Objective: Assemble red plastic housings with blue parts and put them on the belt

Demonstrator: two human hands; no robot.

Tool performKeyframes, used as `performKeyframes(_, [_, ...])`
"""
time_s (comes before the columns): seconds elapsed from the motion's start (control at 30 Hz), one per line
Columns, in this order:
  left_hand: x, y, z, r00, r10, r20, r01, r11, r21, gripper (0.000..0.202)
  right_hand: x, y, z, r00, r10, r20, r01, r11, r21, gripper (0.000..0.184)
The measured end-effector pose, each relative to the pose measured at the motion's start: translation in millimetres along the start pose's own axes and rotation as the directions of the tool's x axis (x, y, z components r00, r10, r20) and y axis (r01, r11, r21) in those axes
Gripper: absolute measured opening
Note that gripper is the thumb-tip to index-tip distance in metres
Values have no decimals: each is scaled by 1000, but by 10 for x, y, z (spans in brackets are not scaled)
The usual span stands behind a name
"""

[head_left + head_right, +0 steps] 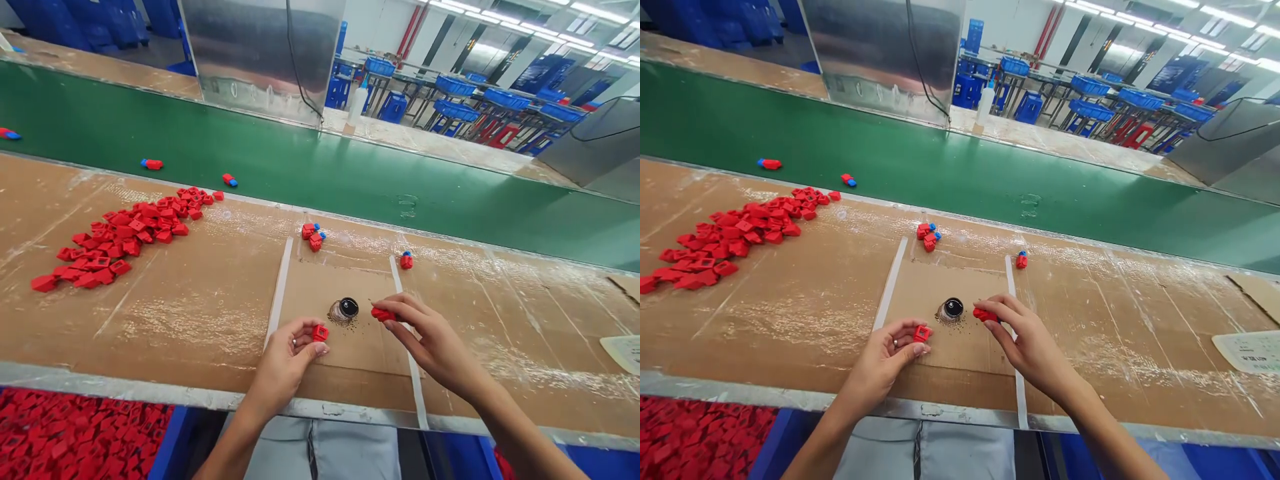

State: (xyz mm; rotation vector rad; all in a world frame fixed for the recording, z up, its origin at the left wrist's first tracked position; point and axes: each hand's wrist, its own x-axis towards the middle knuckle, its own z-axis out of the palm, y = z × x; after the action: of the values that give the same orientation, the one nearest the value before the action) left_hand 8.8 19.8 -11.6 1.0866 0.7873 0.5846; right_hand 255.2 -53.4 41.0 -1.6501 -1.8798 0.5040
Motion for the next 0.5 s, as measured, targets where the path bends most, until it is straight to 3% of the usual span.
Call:
performKeyframes(0.17, [-76, -44, -32, 998, 27, 54, -27, 1000, 3, 19, 105, -57, 27, 998, -9, -65, 0, 991, -132, 27])
performKeyframes(0.5, [-141, -14, -38, 995, 20, 103, -22, 999, 23, 16, 197, -159, 77, 993, -101, -56, 84, 963, -255, 18])
